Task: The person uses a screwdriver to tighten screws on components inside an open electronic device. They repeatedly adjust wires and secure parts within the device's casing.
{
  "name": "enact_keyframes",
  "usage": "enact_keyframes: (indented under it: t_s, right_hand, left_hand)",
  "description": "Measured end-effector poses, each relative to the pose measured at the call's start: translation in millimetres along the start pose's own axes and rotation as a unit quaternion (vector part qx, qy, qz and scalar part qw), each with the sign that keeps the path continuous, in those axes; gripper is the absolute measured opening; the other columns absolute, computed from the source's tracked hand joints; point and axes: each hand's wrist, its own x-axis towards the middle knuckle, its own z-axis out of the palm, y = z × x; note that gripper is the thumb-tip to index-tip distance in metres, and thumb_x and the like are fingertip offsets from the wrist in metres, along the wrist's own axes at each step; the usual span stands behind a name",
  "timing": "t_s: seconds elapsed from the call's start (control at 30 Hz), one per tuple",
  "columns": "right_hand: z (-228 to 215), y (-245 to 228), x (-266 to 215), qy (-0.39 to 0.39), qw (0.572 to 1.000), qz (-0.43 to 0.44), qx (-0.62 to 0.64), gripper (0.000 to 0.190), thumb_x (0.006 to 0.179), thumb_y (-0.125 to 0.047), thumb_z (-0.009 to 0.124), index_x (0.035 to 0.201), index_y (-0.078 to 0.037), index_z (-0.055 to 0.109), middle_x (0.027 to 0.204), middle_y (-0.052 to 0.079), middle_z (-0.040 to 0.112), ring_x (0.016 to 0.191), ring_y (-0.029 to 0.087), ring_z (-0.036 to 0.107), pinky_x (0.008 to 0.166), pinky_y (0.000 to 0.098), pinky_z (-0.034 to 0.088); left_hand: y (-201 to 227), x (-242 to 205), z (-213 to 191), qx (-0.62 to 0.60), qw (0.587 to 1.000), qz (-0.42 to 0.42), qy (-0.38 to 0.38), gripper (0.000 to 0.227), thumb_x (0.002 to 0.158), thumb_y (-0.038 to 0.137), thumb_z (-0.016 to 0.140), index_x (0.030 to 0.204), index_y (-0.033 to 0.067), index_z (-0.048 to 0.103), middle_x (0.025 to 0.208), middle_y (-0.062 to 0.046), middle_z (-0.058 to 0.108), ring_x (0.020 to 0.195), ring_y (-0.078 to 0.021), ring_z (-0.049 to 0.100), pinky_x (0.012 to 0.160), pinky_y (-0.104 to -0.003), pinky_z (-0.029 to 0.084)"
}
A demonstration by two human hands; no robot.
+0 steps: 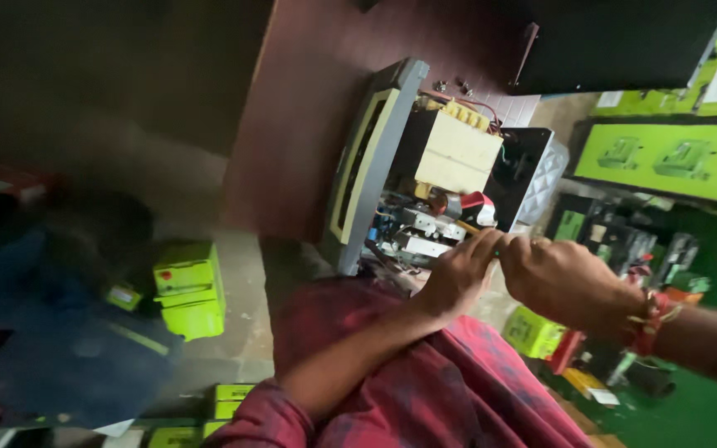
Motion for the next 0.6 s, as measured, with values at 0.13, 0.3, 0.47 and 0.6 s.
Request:
enact_keyframes:
  t_s: [0.13, 0.3, 0.47, 0.6]
  right_hand:
    - [-6, -2, 7, -0.062, 0.987, 0.092, 0.117, 0.024, 0.091, -0.007, 0.058, 0.111, 0.006, 0.052, 0.082, 0.012, 0.060, 0.060, 0.021, 0.068, 0.046, 0.0342, 0.058]
    - [-11, -4, 15, -0.087, 0.980, 0.132, 0.124, 0.023, 0.094, -0.009, 0.053, 0.114, 0.004, 0.052, 0.082, 0.012, 0.062, 0.058, 0.020, 0.067, 0.045, 0.0330, 0.058]
    - [-19, -3, 20, -0.096, 0.960, 0.192, 0.182, 0.017, 0.101, -0.014, 0.048, 0.106, 0.000, 0.056, 0.080, 0.011, 0.064, 0.054, 0.021, 0.066, 0.046, 0.0334, 0.058]
    - [-23, -2, 22, -0.100, 0.951, 0.214, 0.202, 0.016, 0.099, -0.013, 0.048, 0.103, -0.002, 0.058, 0.079, 0.010, 0.066, 0.055, 0.020, 0.068, 0.046, 0.0346, 0.058]
  left_hand:
    - [-5, 0, 1, -0.019, 1.000, -0.006, 0.021, 0.039, 0.094, -0.003, 0.066, 0.131, -0.0032, 0.054, 0.127, -0.021, 0.064, 0.112, -0.0355, 0.070, 0.092, -0.038, 0.060]
    - [-7, 5, -6, -0.017, 1.000, 0.009, -0.010, 0.048, 0.087, -0.010, 0.067, 0.131, -0.0055, 0.051, 0.126, -0.023, 0.064, 0.113, -0.0365, 0.070, 0.093, -0.038, 0.061]
    - [-5, 11, -8, -0.017, 1.000, 0.007, -0.017, 0.048, 0.086, -0.009, 0.067, 0.130, -0.0054, 0.050, 0.124, -0.025, 0.064, 0.115, -0.0373, 0.069, 0.096, -0.039, 0.060]
    - [-6, 11, -8, -0.020, 0.999, -0.005, -0.029, 0.046, 0.086, -0.009, 0.065, 0.130, -0.0052, 0.050, 0.125, -0.025, 0.064, 0.115, -0.0382, 0.069, 0.097, -0.040, 0.059]
